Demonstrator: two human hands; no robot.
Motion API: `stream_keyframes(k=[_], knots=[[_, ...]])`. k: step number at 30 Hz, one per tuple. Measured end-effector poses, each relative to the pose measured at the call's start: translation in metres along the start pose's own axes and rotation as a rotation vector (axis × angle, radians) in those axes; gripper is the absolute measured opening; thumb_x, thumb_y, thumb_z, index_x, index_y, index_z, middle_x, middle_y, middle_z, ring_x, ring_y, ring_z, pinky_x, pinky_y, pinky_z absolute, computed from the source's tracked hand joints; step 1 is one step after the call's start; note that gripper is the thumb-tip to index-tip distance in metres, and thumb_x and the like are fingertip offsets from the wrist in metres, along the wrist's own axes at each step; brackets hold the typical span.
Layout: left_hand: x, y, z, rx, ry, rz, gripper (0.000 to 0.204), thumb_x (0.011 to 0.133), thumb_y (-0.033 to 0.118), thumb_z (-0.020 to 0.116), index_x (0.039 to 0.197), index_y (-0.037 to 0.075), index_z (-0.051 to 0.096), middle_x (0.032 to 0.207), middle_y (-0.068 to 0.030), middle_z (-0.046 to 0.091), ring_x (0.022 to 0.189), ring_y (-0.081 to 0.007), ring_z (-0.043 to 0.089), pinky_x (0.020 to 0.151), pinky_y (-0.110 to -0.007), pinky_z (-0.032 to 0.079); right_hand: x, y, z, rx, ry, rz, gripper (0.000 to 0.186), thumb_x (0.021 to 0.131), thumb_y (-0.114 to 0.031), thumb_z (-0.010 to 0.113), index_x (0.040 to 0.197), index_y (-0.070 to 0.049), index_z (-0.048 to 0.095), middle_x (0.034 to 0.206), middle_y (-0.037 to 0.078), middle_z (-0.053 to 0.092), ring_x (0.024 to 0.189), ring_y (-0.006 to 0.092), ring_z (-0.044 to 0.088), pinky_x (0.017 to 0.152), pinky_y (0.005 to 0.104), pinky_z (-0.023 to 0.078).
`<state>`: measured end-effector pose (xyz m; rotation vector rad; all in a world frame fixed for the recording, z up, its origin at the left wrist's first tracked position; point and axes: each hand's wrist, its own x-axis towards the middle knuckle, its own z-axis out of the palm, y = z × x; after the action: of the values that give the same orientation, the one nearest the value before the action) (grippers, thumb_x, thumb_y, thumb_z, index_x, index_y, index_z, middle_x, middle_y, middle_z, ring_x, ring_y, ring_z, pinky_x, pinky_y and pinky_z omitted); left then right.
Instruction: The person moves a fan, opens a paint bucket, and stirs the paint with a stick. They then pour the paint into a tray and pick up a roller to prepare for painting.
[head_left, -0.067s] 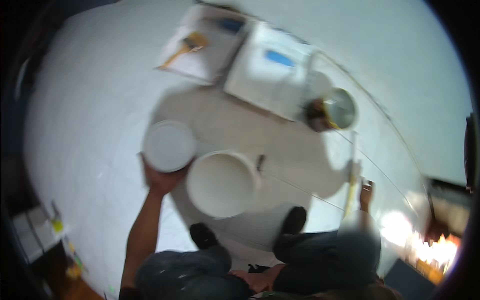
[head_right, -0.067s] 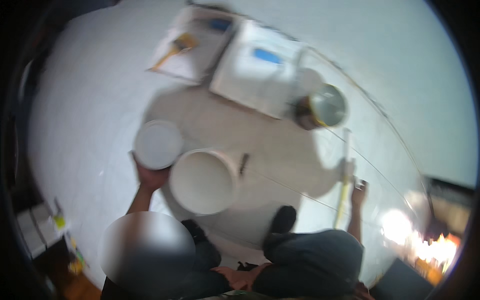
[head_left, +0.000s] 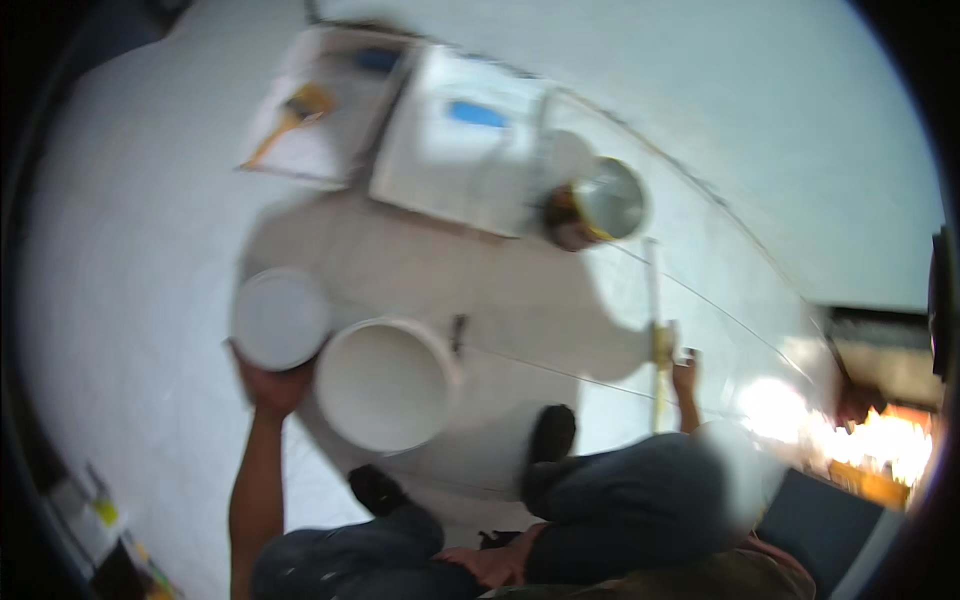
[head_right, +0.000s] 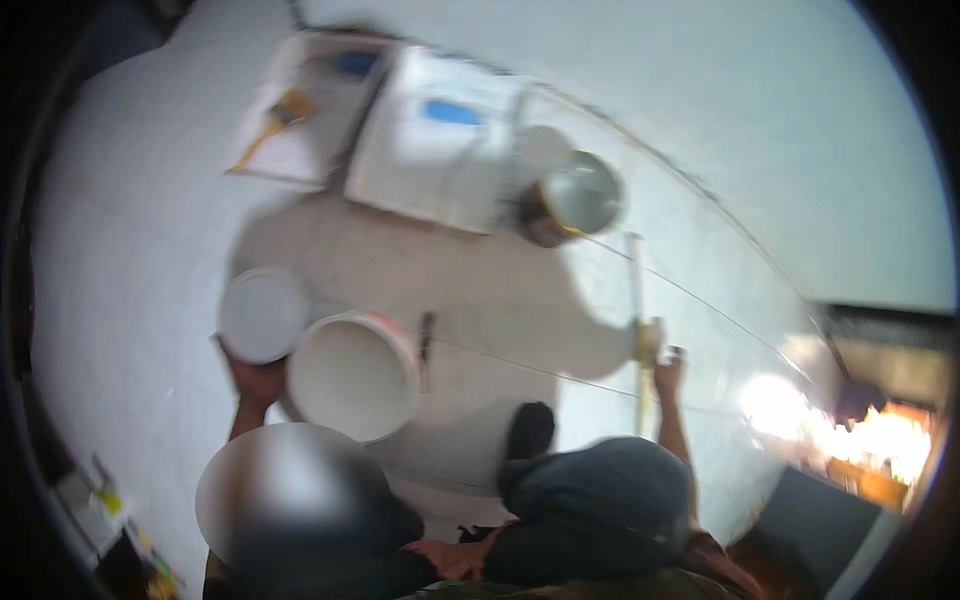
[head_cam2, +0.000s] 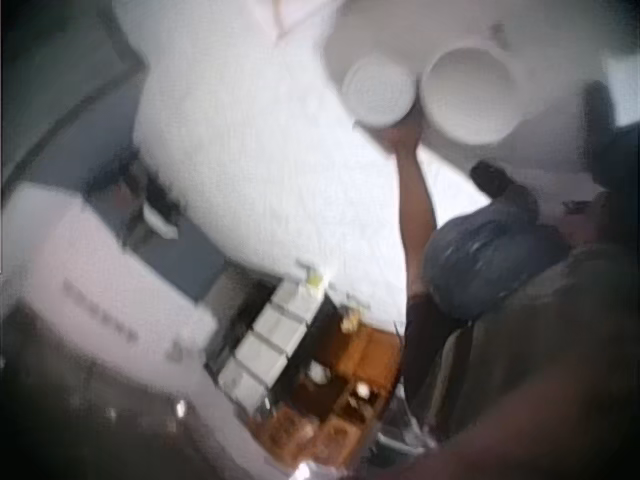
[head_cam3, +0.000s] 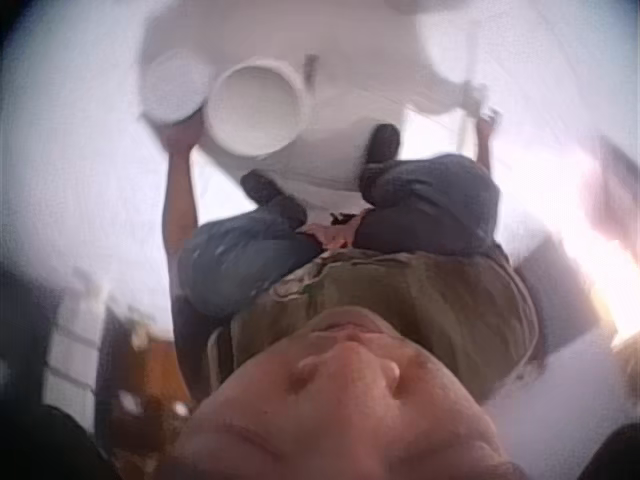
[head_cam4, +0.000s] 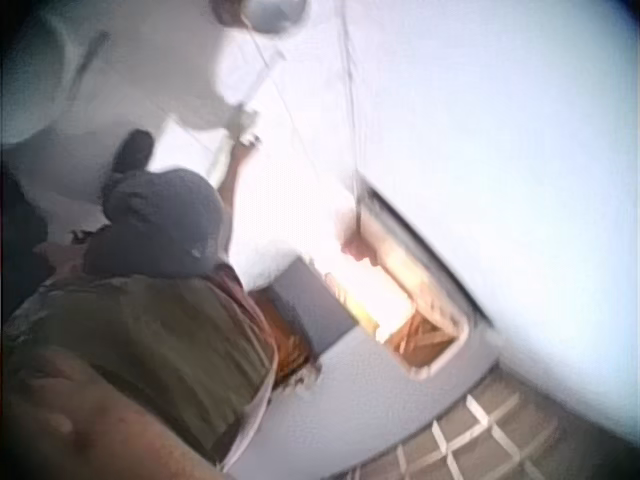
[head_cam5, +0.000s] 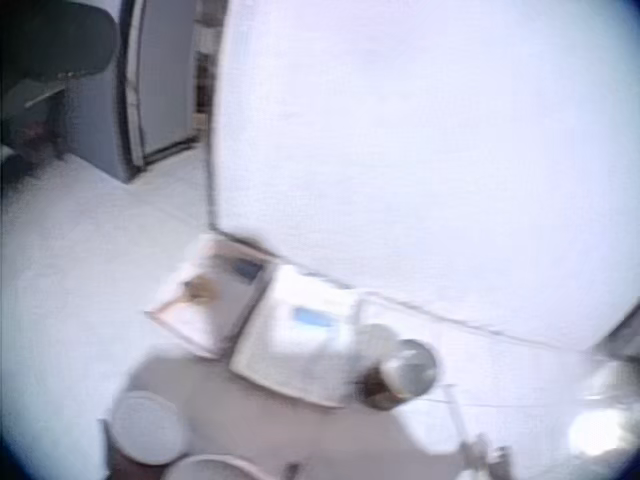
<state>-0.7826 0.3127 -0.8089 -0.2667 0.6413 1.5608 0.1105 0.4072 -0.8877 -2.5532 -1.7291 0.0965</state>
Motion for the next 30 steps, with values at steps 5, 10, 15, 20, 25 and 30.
stream_keyframes(k=[5,10,15,20,25,30], knots=[[0.006,-0.005,0.005,0.133,0.146,0.181,0.088,0.099,0.075,0.037,0.165,0.019,0.021,0.163,-0.0135,0.032,0.148,-0.0362,0.032,0.124,-0.053,0.026,-0.066,-0.115,-0.011,0.024,-0.207,0.195,0.086,0.081,-0.065,0.075,0.138,-0.003,0.054,0.131,0.025,0.058,0.125,0.043,0.056,0.101,0.0543,0.048],[0.01,0.008,-0.056,1.439,0.094,0.399,0.084,0.106,0.046,0.053,0.167,0.019,0.002,0.145,-0.0241,0.046,0.124,-0.0319,0.056,0.105,-0.046,0.05,-0.071,-0.115,-0.035,0.026,-0.197,0.084,0.05,0.092,-0.041,0.071,0.122,-0.002,0.058,0.117,0.022,0.062,0.116,0.0433,0.058,0.096,0.0522,0.048],[-0.007,0.036,-0.023,0.972,0.491,-0.145,0.084,0.106,0.036,0.058,0.166,0.019,0.002,0.116,-0.0213,0.061,0.095,-0.027,0.068,0.084,-0.041,0.06,-0.05,-0.111,-0.043,0.197,0.001,0.047,0.03,0.1,-0.027,0.064,0.112,0.0,0.059,0.112,0.025,0.064,0.104,0.0404,0.062,0.091,0.0506,0.049],[-0.007,0.048,-0.006,0.955,0.695,-0.259,0.082,0.096,0.067,0.057,0.145,0.003,0.044,0.105,-0.0187,0.065,0.084,-0.029,0.07,0.073,-0.037,0.061,-0.001,-0.148,-0.126,0.642,0.186,0.085,0.029,0.109,-0.033,0.051,0.105,-0.004,0.054,0.08,0.009,0.059,0.063,0.0188,0.056,0.055,0.0316,0.045],[-0.011,0.054,-0.035,1.297,0.631,0.002,0.102,0.083,0.091,0.049,0.11,-0.007,0.063,0.091,-0.0162,0.066,0.069,-0.0273,0.069,0.06,-0.037,0.059,0.012,-0.335,-0.316,1.257,0.262,-0.222,0.047,0.112,-0.051,0.032,0.101,-0.009,0.05,0.072,0.003,0.05,0.051,0.0106,0.043,0.045,0.0259,0.034],[-0.02,0.078,0.054,1.224,0.75,0.243,0.087,0.096,0.076,0.048,0.107,-0.007,0.067,0.074,-0.007,0.06,0.057,-0.0164,0.058,0.058,-0.031,0.051,0.0,-0.453,-0.439,1.568,0.282,-0.757,0.058,0.108,-0.061,0.034,0.116,-0.006,0.049,0.088,0.005,0.046,0.065,0.0111,0.037,0.054,0.0245,0.032]])
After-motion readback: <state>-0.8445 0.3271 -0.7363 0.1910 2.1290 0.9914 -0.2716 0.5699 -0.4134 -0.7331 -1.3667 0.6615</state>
